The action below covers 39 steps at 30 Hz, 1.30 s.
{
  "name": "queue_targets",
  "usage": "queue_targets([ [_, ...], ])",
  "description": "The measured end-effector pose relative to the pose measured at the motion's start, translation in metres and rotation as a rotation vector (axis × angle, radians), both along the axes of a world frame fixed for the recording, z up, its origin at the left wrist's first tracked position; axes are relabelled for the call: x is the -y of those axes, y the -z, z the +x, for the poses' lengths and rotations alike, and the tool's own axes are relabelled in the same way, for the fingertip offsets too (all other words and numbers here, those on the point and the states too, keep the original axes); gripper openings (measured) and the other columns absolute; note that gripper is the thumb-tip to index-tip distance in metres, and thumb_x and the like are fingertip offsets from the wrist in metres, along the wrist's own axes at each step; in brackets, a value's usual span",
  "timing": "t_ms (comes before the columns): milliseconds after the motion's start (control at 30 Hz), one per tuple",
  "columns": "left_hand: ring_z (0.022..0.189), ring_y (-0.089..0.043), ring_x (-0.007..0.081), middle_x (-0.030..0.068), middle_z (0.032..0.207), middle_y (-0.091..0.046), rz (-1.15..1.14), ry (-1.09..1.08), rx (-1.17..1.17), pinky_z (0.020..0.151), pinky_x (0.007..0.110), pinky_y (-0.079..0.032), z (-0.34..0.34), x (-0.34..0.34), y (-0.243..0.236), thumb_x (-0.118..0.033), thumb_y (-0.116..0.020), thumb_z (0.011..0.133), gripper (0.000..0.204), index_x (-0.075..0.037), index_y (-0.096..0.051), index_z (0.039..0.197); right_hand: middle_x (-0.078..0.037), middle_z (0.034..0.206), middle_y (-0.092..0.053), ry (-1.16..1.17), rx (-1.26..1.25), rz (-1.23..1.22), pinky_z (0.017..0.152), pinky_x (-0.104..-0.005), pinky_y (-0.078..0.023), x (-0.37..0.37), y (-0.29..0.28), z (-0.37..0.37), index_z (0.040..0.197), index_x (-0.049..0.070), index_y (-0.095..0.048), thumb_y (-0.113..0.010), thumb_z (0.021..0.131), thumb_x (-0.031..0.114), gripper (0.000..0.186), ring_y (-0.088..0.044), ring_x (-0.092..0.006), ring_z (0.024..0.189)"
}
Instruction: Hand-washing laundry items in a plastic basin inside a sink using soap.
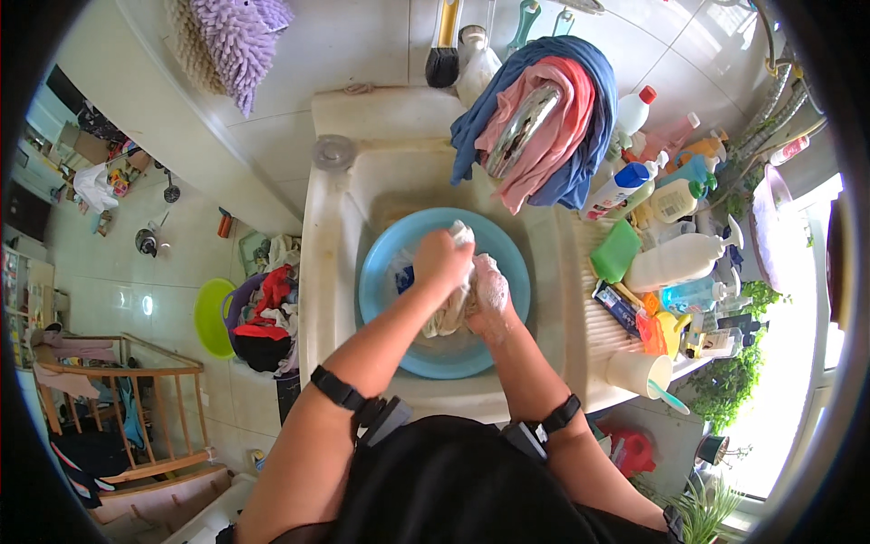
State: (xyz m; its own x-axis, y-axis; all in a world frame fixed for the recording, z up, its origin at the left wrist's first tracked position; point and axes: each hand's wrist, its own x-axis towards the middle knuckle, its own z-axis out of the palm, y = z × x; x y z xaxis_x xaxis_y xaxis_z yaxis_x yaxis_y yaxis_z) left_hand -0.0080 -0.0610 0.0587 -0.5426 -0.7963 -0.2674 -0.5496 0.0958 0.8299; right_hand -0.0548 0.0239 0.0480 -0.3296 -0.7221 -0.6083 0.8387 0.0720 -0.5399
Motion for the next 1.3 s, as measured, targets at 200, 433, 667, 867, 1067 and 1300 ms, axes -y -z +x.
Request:
queue_targets([
  [200,0.07,-0.057,0.0334,0.0175,0.071,-0.058,-0.485,0.23,-0.377,0.063,0.042,-0.045,-0.002,-0.066,-0.021,-0.026,-0.063,0.062,0.025,-0.004,-0.06,0.075,-0.007,0.077,-0.057,0.115,-0.283,-0.222,0.06,-0.0359,-0.046,-0.014,0.019,-0.029,0.081,0.011,-0.054,-0.051,0.083,0.031,0.021,-0.054,-0.0211,0.066],
  [433,0.06,-0.057,0.0364,0.0198,0.06,-0.057,-0.366,-0.004,-0.144,0.056,0.044,-0.044,-0.004,-0.032,0.03,-0.025,-0.06,0.068,0.027,0.001,-0.059,0.065,-0.008,0.091,-0.056,0.038,0.094,-0.077,0.077,-0.0367,-0.045,-0.005,0.028,-0.029,0.106,0.007,-0.05,-0.042,0.088,0.027,0.029,-0.055,-0.0243,0.086],
  [667,0.061,-0.06,0.031,0.0176,0.066,-0.059,0.026,-0.006,0.005,0.055,0.039,-0.044,0.004,-0.002,0.0,-0.025,-0.057,0.073,0.026,0.0,-0.061,0.077,-0.012,0.093,-0.058,-0.021,0.001,0.043,0.079,-0.039,-0.047,-0.001,-0.03,-0.009,0.103,0.004,-0.05,-0.039,0.088,0.031,0.033,-0.057,-0.0254,0.085],
  [867,0.083,-0.058,0.0159,0.0026,0.094,-0.059,1.291,-0.096,-0.743,0.072,0.031,-0.047,0.03,-0.022,-0.001,-0.022,-0.058,0.08,0.026,-0.006,-0.055,0.1,-0.013,0.089,-0.059,-0.041,0.318,-0.265,0.077,-0.0401,-0.047,-0.015,-0.039,-0.034,0.096,0.0,-0.054,-0.042,0.086,0.034,0.037,-0.058,-0.0281,0.082],
  [1067,0.078,-0.06,0.0173,0.0065,0.093,-0.059,0.927,-0.061,-0.583,0.068,0.032,-0.051,0.039,-0.025,-0.008,-0.01,-0.061,0.077,0.032,-0.001,-0.051,0.106,-0.014,0.095,-0.058,0.195,0.094,-0.216,0.081,-0.0379,-0.045,-0.017,-0.011,-0.05,0.098,0.0,-0.051,-0.041,0.086,0.016,0.022,-0.057,-0.0257,0.089],
  [1300,0.083,-0.057,0.0158,0.0073,0.095,-0.057,0.978,-0.158,-0.785,0.07,0.032,-0.048,0.025,-0.029,-0.013,-0.009,-0.059,0.079,0.029,-0.002,-0.051,0.106,-0.009,0.126,-0.042,-0.081,0.169,-0.485,0.095,-0.0381,-0.035,-0.032,0.011,-0.002,0.129,0.013,-0.033,-0.033,0.084,0.057,0.063,-0.041,-0.0237,0.115],
])
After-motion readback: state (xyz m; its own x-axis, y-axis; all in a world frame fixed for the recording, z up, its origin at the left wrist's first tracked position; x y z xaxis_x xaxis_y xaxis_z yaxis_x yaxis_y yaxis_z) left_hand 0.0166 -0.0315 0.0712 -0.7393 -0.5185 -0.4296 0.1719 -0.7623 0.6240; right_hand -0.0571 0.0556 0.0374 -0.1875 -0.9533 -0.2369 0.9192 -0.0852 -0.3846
